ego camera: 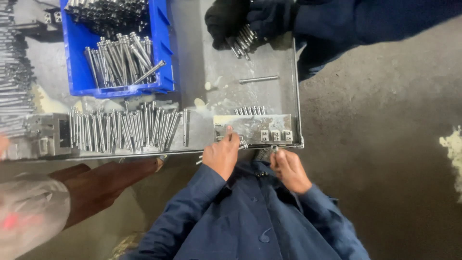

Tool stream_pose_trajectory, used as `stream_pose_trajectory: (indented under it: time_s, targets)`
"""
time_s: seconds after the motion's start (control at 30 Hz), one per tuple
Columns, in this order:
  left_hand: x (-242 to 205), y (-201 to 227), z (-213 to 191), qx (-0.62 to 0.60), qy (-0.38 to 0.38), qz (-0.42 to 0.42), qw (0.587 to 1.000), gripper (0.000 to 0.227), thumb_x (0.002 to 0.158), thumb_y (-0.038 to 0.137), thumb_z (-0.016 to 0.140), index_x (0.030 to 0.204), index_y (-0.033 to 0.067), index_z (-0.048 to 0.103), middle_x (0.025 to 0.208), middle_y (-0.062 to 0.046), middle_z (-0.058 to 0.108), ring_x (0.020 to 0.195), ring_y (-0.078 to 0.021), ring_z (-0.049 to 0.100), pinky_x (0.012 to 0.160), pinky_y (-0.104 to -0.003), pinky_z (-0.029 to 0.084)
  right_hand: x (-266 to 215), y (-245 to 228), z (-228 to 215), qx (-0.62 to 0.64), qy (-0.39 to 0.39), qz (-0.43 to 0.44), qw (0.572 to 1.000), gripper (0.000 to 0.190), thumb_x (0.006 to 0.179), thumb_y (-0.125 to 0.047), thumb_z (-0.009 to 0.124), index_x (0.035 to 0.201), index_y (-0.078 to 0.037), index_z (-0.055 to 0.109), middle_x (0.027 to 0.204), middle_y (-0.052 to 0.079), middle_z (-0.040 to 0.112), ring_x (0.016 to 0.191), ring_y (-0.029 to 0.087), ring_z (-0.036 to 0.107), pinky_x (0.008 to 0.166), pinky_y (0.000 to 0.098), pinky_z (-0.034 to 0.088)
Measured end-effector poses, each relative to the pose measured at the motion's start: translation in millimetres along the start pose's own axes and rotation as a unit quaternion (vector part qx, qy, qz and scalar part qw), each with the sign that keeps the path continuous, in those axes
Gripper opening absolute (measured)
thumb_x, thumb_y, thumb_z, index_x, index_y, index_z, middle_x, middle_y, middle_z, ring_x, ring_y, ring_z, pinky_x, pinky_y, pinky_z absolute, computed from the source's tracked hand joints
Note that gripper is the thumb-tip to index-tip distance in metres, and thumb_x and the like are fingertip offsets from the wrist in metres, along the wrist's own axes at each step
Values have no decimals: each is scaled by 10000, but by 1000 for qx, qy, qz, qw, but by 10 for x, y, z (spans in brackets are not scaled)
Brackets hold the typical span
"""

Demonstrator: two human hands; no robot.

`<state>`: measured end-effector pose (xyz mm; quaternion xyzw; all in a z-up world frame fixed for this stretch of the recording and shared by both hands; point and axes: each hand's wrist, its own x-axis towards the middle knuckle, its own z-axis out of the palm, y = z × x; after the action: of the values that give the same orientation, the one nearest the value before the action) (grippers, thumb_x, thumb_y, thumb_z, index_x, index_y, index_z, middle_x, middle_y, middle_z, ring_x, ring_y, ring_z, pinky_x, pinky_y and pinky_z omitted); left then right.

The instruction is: The person repeatedly picks up small metal rods from a blue bin and a metal tray, places them into a jig on the table, and then moves them to a separate area on the tray. The person handles the rods one at a time or in small groups throughout the clip.

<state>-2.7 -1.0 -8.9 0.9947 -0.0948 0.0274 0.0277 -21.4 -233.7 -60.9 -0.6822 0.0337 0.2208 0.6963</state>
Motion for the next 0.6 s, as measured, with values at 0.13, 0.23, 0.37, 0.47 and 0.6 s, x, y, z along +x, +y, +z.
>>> stream_pose_trajectory:
  time_s: [0.13, 0.23, 0.37, 0.47, 0.6]
  targets:
    - [72, 28, 45, -4, -2, 0, 1000, 121, 880, 142, 609, 994, 108, 633, 1245, -91, 738, 518, -325, 715, 433, -457, 575, 39, -1282, 230, -72, 41, -151, 985, 655, 1116, -333, 274, 656, -43, 639, 428, 27, 528, 360, 94, 496, 372, 226, 422]
    - [143, -63, -189, -29, -166, -21, 985, 240, 951, 129, 590, 1184, 82, 626, 1487, -117, 578, 632, -362, 738, 520, -466, 611, 238, -1672, 290, -237, 104, -241, 935, 336, 1101, -156, 391, 841, -42, 571, 534, 91, 626, 433, 261, 550, 474, 354, 470]
    - [152, -264, -334, -221, -223, -55, 948, 393, 968, 259, 637, 1315, 85, 581, 1546, -102, 506, 992, -437, 712, 787, -545, 619, 358, -1955, 419, -304, 109, -293, 900, 60, 1110, -98, 454, 1115, -39, 467, 1040, 169, 779, 858, 368, 742, 702, 456, 585]
    - [75, -350, -149, -386, -123, -108, 908, 357, 994, 302, 630, 1277, 86, 644, 1391, -148, 638, 1066, -443, 695, 841, -543, 604, 404, -1962, 461, -315, 114, -310, 890, 82, 1107, -123, 496, 1122, -44, 484, 1088, 148, 785, 969, 363, 745, 760, 444, 609]
    - [80, -279, -469, -606, -80, -241, 754, 161, 958, 206, 695, 1070, 105, 752, 601, -97, 692, 410, -193, 655, 366, -240, 509, 493, -1773, 426, -424, 116, -313, 842, 179, 1103, -297, 545, 1133, -121, 538, 897, 71, 783, 741, 356, 735, 634, 456, 587]
